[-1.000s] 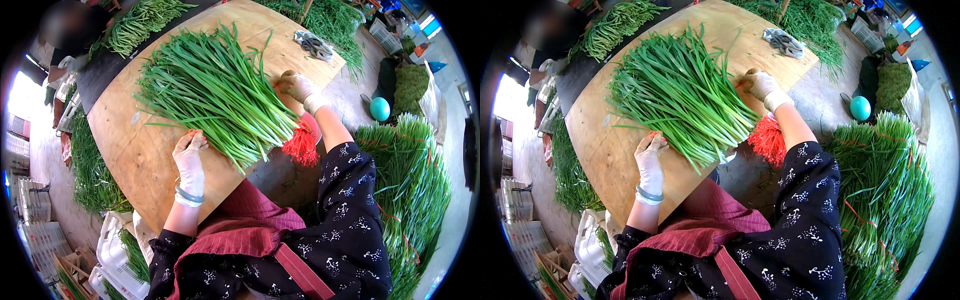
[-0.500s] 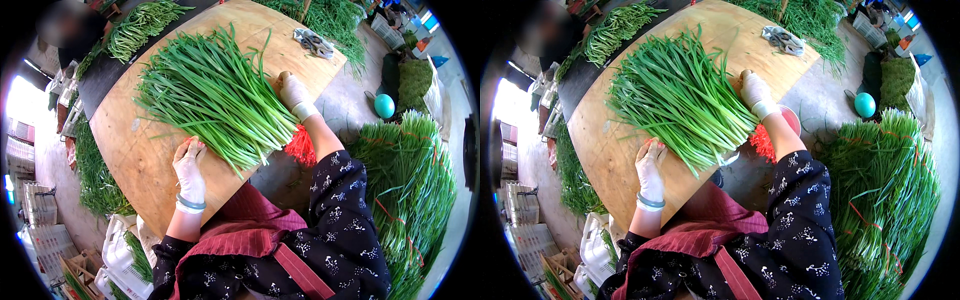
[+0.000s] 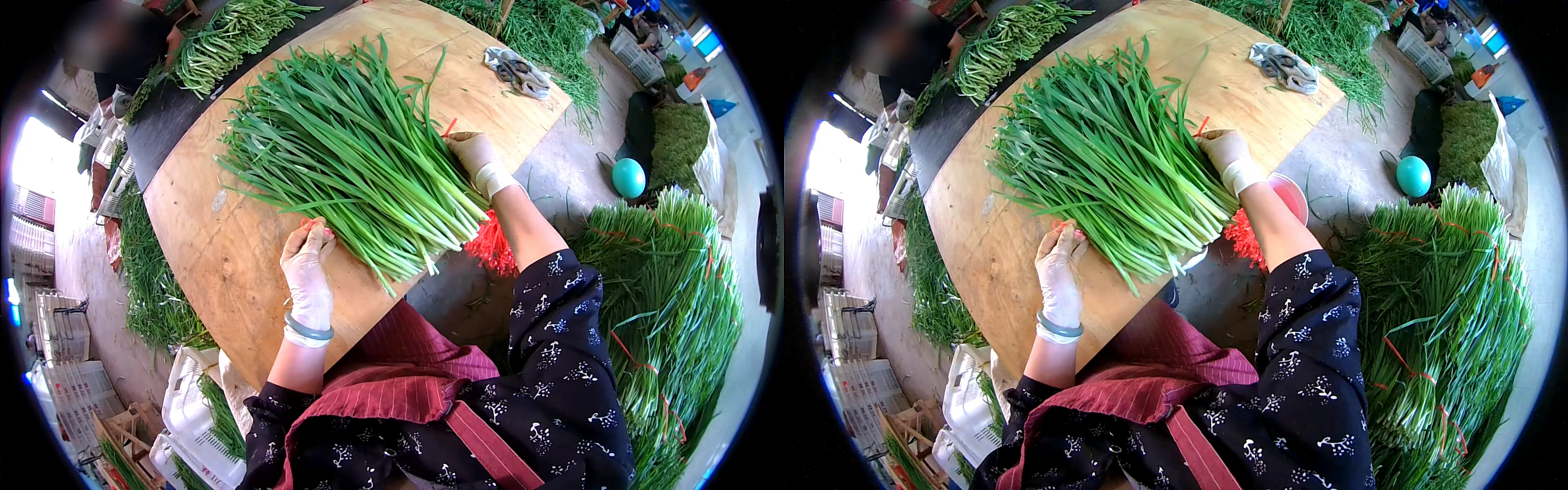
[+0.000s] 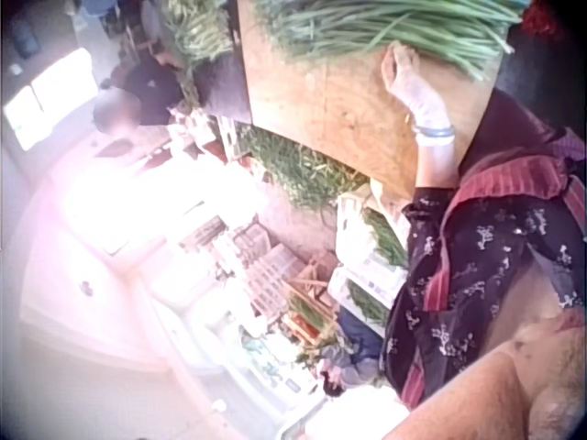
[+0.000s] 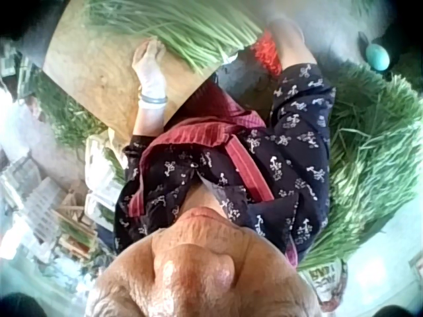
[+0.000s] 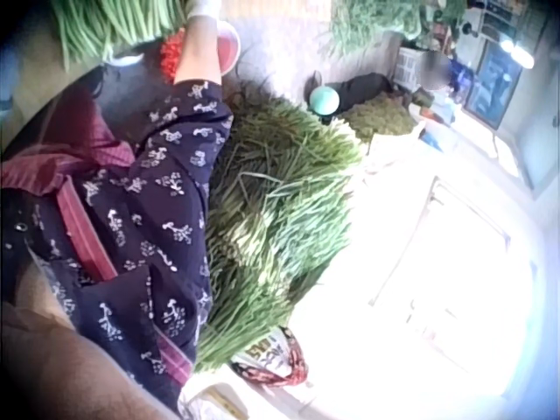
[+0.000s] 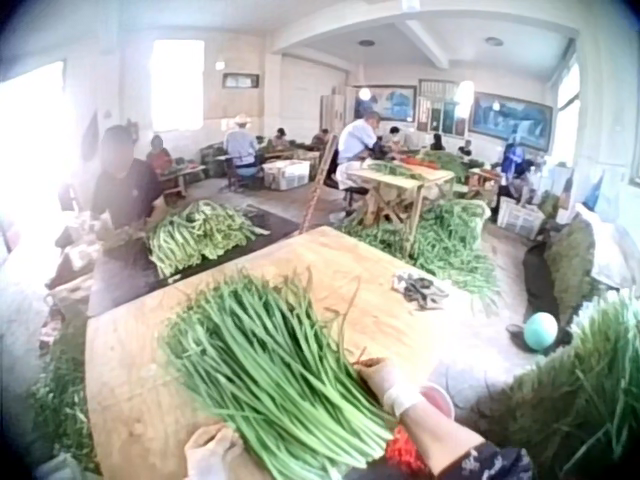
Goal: The person sorts through a bunch of green onions to remove debris and then uses a red wire to secure them into a tight bundle on a wooden workspace.
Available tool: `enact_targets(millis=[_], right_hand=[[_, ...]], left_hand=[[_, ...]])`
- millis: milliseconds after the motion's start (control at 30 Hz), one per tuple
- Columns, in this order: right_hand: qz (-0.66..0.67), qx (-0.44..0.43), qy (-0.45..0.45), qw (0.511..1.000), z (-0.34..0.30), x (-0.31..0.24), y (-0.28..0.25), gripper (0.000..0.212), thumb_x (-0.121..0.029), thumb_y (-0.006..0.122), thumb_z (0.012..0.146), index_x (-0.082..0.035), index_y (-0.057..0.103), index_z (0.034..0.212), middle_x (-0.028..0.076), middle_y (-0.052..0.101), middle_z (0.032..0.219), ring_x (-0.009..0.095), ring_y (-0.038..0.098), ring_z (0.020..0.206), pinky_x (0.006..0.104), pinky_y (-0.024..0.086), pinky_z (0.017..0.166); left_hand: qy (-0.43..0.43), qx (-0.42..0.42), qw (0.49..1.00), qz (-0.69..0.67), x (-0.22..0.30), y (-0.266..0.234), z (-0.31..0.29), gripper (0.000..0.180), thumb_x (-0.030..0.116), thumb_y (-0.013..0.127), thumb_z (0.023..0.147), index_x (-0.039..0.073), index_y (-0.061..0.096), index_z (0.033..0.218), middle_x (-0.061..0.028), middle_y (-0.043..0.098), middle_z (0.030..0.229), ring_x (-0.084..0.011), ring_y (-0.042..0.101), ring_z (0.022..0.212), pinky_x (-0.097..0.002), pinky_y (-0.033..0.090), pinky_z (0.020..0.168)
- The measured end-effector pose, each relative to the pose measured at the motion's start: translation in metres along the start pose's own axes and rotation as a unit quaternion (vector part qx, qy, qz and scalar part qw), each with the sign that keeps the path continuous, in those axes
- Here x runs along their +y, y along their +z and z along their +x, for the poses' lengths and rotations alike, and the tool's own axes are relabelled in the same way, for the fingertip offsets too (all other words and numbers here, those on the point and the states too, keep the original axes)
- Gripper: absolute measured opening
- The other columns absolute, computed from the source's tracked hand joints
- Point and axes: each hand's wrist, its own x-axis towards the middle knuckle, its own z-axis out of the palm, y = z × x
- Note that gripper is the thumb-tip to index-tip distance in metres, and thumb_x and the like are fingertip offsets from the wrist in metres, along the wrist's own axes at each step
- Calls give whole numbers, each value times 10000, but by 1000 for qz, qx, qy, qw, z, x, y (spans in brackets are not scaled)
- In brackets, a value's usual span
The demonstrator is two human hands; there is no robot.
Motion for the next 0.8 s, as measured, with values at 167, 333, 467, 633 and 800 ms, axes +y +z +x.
enact_targets(millis=[167,333,467,633,800], right_hand=[[-45,-4,-27,999,-2,-3,2,182,-191,653,818,-16,674,867,56,647,691,111,563,584,268,457,572],[58,-84,-86,991,-33,-27,0,140,-160,624,848,-28,647,890,18,610,701,92,517,607,248,435,576],[-48,-183,-178,966,-61,-63,-1,112,-118,607,854,-11,635,877,19,595,702,87,525,634,245,443,601],[-134,-209,-406,879,-102,-99,31,102,-104,647,806,-44,578,849,88,555,740,223,542,670,309,438,611],[-144,-37,-639,755,-141,-111,90,109,-68,644,737,-66,553,798,95,586,831,297,583,767,379,457,652]], left_hand=[[-28,12,1000,-8,1,1,3,48,61,623,841,25,637,870,-47,635,847,-121,589,737,-309,511,762],[5,-14,999,-36,9,13,0,56,44,626,835,18,641,882,-44,637,848,-122,591,747,-276,500,750],[64,-30,997,33,27,19,3,69,24,632,823,6,644,889,-39,635,847,-118,584,748,-249,481,753],[115,-14,988,105,65,-4,11,59,23,634,820,-7,649,868,-24,621,833,-104,568,764,-234,458,754],[75,-7,995,69,97,-29,15,49,23,625,827,5,630,872,-28,621,844,-95,568,781,-227,458,759]])
